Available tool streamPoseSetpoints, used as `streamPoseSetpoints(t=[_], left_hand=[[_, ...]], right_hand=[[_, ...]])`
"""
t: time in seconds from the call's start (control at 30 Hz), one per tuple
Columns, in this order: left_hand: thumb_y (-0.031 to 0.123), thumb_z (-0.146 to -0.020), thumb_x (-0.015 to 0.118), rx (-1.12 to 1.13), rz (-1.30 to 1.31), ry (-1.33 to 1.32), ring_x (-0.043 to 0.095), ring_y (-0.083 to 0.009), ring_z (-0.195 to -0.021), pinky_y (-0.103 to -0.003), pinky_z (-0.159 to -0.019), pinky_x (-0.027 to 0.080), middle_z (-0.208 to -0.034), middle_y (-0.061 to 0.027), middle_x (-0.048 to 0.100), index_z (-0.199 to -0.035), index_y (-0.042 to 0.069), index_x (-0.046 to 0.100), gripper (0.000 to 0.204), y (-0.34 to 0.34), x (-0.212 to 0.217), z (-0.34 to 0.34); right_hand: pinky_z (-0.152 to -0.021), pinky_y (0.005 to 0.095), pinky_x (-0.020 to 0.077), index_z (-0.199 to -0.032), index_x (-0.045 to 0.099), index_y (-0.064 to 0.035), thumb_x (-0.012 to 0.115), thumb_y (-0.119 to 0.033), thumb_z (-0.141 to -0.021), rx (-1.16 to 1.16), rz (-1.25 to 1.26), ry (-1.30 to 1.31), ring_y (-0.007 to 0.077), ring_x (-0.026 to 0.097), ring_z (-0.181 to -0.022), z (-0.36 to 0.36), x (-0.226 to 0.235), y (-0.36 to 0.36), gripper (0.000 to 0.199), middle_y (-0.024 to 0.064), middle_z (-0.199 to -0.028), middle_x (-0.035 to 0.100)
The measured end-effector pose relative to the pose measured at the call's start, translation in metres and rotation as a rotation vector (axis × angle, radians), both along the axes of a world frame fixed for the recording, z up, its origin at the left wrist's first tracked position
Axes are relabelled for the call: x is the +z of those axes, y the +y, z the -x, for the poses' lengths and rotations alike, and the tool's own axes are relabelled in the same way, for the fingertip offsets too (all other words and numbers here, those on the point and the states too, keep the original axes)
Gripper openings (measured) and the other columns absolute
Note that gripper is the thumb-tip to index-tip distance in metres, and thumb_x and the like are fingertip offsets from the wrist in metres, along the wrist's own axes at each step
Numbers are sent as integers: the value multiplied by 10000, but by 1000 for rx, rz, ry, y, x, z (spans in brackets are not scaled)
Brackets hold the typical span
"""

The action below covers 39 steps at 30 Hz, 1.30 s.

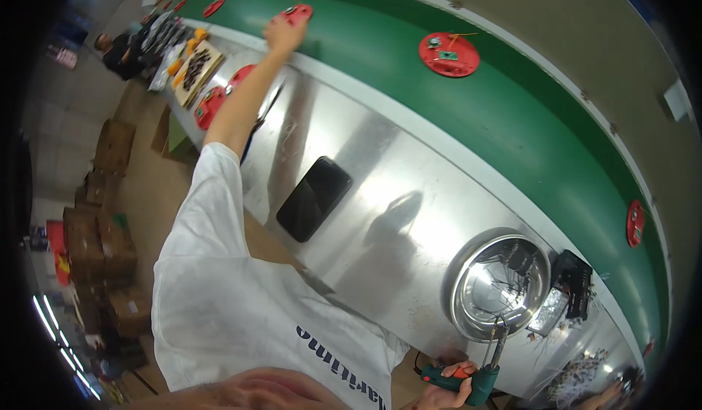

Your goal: Soldering electronic components and wires onto a printed circuit board.

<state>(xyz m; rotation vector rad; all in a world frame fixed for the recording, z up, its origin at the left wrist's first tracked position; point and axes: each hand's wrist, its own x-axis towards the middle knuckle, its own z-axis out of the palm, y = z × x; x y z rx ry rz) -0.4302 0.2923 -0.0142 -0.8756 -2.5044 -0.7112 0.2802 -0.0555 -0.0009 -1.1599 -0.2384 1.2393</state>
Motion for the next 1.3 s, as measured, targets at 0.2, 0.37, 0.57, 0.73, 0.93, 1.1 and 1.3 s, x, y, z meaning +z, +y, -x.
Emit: streamPoseSetpoints(t=[0.2,0.37,0.57,0.73,0.93,1.1,1.3], left_hand=[[595,-723,640,48,306,-221,561,-366,-1106,-459,-925,453,-1171,-218,585,-1155,13,561,729,23,3,16],[514,-756,664,-157,286,-98,587,-362,-1043,-440,-886,466,-1135,-230,591,-1141,13,567,639,38,1,-22],[179,-819,681,-1361,137,-221,570,-328,-977,-398,-858,465,-1061,-187,591,-1166,4,562,406,-54,53,-230],[101,-781,672,-1903,491,-214,521,-357,-1062,-405,-905,444,-1174,-173,528,-1191,24,529,441,-153,55,-342],[79,-744,699,-1837,366,-519,529,-324,-1038,-397,-928,425,-1146,-138,533,-1155,25,546,441,-177,72,-412],[76,-710,701,-1870,545,79,541,-288,-995,-378,-856,431,-1053,-114,566,-1056,39,600,362,-218,119,-477],[89,-745,647,-1824,501,-102,540,-256,-857,-395,-773,428,-897,-70,574,-878,44,632,141,-247,81,-528]], right_hand=[[-549,265,388,-951,484,-11,544,-247,-840,-40,-103,-49,147,469,-596,-4,-3,-14,267,76,-927,493],[-539,276,385,-928,490,-26,532,-247,-858,-71,-89,-4,147,463,-593,1,5,-25,236,76,-910,505],[-563,274,371,-924,499,-1,564,-237,-823,-37,-132,109,160,453,-640,4,1,-11,265,106,-890,502],[-568,289,383,-946,501,14,564,-222,-793,-27,-179,132,180,471,-644,6,0,-6,289,132,-951,498],[-553,289,389,-930,496,10,549,-217,-788,-17,-194,148,196,472,-630,2,-7,-14,273,144,-962,496],[-539,290,391,-927,498,11,543,-225,-796,-37,-225,144,196,476,-621,0,-8,-17,274,145,-965,505],[-541,297,391,-927,501,5,540,-234,-803,-39,-266,172,185,475,-611,2,-6,-15,272,144,-971,512]])
